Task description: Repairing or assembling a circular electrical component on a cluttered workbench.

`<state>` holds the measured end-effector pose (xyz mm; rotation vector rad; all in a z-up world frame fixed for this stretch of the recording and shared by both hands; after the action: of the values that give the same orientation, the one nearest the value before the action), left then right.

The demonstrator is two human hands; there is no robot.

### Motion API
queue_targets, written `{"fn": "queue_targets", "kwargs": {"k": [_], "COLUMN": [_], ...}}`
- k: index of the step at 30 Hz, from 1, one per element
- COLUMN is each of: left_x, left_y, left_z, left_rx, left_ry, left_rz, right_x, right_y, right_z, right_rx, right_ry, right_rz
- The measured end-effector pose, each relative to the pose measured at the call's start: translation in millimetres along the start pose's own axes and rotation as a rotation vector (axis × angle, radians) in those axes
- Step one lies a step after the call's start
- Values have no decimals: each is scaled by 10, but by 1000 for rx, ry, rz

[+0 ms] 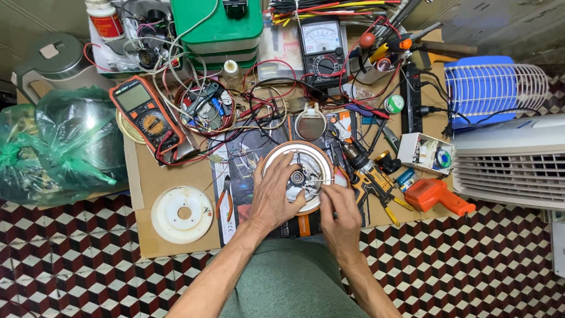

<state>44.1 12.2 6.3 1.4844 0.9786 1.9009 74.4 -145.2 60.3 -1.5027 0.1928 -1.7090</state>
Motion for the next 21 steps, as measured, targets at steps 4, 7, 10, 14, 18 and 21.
{"fn": "queue_targets", "kwargs": {"k": [4,7,10,14,18,21], "left_x": [18,46,43,18,28,23], "left_y": [-35,-32,-54,-122,-145,-154], "left_z": [-9,-5,-3,-32,-34,-38], "left_rx": [-25,-52,-28,-28,-46,-67], "left_ry": [-27,-46,-45,-31,-42,-44], "left_rz": [-16,-19,-45,-39,-62,-64], "right_x": [218,175,94,1,10,-5], "right_y": [146,254,364,431,285,169], "right_z": [198,334,335,243,326,411], "right_rx": [-189,-320,-423,-368,-448,-290], "right_ry": [35,-125,-233,-259,-307,-304], "right_rz": [24,86,98,117,117,156]}}
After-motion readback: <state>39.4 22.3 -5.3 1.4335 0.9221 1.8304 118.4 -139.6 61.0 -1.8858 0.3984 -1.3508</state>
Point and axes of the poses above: each hand's wrist, its own z-axis towards the middle knuckle, its own x-axis out of the back of the hand, y = z × x, the point moved 5 cm from there along z, towards the middle knuckle, and after that the axes turned 4 degrees about -z, right-handed, at the moved point
